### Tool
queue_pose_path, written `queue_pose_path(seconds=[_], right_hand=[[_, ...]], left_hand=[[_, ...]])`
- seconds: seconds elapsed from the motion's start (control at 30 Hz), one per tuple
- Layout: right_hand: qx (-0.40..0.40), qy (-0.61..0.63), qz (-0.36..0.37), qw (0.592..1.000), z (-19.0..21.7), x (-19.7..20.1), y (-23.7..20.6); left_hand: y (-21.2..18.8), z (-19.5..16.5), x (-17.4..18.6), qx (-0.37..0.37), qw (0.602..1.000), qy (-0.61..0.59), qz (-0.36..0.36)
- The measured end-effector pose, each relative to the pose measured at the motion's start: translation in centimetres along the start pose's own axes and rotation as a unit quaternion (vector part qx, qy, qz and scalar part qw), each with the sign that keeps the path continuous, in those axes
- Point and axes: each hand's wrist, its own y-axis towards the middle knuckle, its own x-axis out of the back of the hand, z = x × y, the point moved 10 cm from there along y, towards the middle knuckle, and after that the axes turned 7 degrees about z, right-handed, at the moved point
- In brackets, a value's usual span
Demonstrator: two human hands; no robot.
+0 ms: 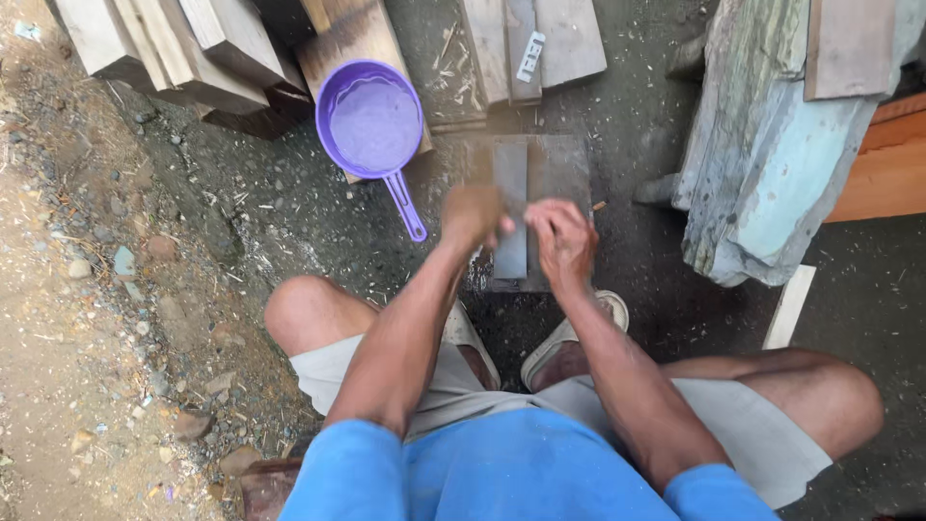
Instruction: The person sits on the ground and sharpens a small metal tool blade on a wet sharpening stone. They repeatedly rub the blade against the stone, periodically dipping their fingers into a purple scoop of water to wet the surface, and inspecting the blade edge between strokes.
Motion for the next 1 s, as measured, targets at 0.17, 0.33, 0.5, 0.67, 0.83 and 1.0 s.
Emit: queue_pose_path(seconds=[0.17, 0.33, 0.5, 0.67, 0.83, 1.0], right_hand=[[0.049, -0.044, 0.019, 0.998, 3.5, 1.0, 2.4], [-0.004, 0.012, 0.036, 0.999, 4.4, 2.1, -3.3], [0.041, -0.004, -0.009, 0.999, 2.9, 0.0, 3.8], [0.030, 0.045, 0.039, 0.998, 0.8, -0.3, 0.4], [0.051, 0.012, 0.036, 0.998, 1.9, -0.5, -0.8], [0.059, -0.046, 0.046, 0.996, 2.8, -2.1, 5.8]], left_hand=[[1.4, 0.2, 1.2, 0.023, 1.000, 0.011, -0.016], [-3.8, 3.1, -3.7, 0.095, 0.979, -0.177, -0.037], [1.0, 0.2, 3.9, 0.016, 0.989, 0.136, -0.058], [-1.0, 2.0, -0.8, 0.022, 0.998, -0.055, -0.032], [-1.7, 3.9, -1.8, 0.008, 0.978, -0.179, -0.107], [1.5, 2.9, 4.2, 0.054, 0.985, 0.113, -0.119]])
